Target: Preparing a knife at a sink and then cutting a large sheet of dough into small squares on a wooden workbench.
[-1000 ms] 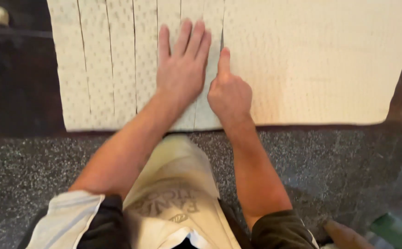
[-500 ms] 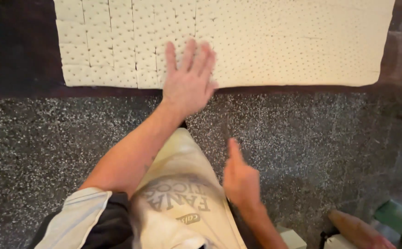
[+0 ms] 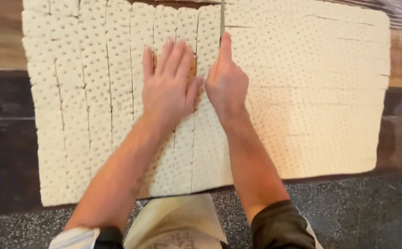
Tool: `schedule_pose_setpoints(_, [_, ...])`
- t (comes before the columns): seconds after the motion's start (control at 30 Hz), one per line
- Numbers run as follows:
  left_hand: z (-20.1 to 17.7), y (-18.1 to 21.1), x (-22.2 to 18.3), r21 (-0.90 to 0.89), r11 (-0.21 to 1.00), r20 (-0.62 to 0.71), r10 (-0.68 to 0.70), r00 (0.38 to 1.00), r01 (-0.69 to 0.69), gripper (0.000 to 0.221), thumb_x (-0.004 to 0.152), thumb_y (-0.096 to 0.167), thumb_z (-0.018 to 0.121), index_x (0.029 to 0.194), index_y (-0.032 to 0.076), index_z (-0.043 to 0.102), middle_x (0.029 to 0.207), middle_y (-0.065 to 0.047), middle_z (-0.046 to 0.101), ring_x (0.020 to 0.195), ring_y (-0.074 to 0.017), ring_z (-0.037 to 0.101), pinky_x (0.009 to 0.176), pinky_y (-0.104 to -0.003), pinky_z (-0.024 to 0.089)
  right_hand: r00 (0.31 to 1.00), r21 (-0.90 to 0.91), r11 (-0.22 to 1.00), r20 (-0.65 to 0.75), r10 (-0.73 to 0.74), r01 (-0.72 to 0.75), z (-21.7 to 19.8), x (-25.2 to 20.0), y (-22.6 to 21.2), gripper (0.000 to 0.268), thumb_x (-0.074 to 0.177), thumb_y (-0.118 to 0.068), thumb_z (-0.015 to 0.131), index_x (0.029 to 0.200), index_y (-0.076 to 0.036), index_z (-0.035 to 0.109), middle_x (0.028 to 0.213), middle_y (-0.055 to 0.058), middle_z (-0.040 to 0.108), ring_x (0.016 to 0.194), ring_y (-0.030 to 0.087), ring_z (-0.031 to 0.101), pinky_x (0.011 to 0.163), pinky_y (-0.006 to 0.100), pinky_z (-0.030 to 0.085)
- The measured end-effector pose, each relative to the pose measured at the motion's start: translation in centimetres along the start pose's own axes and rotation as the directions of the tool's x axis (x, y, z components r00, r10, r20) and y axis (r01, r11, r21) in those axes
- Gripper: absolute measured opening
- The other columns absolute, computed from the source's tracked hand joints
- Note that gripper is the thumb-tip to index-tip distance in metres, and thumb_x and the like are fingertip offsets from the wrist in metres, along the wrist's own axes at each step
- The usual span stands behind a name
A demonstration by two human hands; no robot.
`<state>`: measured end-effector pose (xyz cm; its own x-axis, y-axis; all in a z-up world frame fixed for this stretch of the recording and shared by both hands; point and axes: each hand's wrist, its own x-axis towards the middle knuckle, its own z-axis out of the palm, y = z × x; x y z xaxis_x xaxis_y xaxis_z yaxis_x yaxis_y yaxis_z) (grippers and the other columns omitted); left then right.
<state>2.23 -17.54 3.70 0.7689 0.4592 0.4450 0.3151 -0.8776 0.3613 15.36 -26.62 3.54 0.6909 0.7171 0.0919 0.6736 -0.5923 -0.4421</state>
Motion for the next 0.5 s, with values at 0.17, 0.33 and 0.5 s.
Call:
schedule_pose_setpoints(0.17, [6.6,-3.3,8.2,0.014,0.997,0.096,-0.077,0.992,0.076,0.055,0.109,0.035,0.057,0.151,0.000,0.055,0.158,-0.016,0.048,0.150,-0.0330,0.035,0.122,-0.061,0.013,1.000,-0.026,1.000,0.002,0.002,-0.002,2.1,3.7,1.1,0.051,0.105,-0.013,0.044,0.153,-0.002,0.033,0.057,0.001,0.057,0.042,0.025,0.051,0.041,0.042,0.038])
schedule_pose_setpoints(0.33, [7.1,-3.2,12.7,0.113,0.979,0.512,-0.201,0.835,0.167,0.064,0.112,0.044,0.029,0.167,0.013,0.016,0.173,-0.004,0.011,0.158,-0.0248,0.004,0.125,-0.058,-0.003,0.999,-0.067,0.998,0.047,-0.014,0.017,1.7,4.6,0.5,0.054,0.098,-0.004,0.042,0.152,0.001,0.035,0.056,0.002,0.056,0.039,0.024,0.049,0.038,0.041,0.035])
schedule_pose_setpoints(0.5, [7.6,-3.1,12.5,0.161,0.977,0.546,-0.205,0.812,0.138,0.060,0.111,0.045,0.019,0.167,0.024,0.017,0.173,0.004,0.010,0.157,-0.0237,-0.004,0.122,-0.061,-0.011,0.957,-0.136,0.984,0.249,0.146,-0.114,0.3,8.0,-1.8,0.046,0.109,-0.019,0.050,0.148,0.001,0.036,0.054,-0.007,0.050,0.036,0.008,0.042,0.029,0.026,0.035])
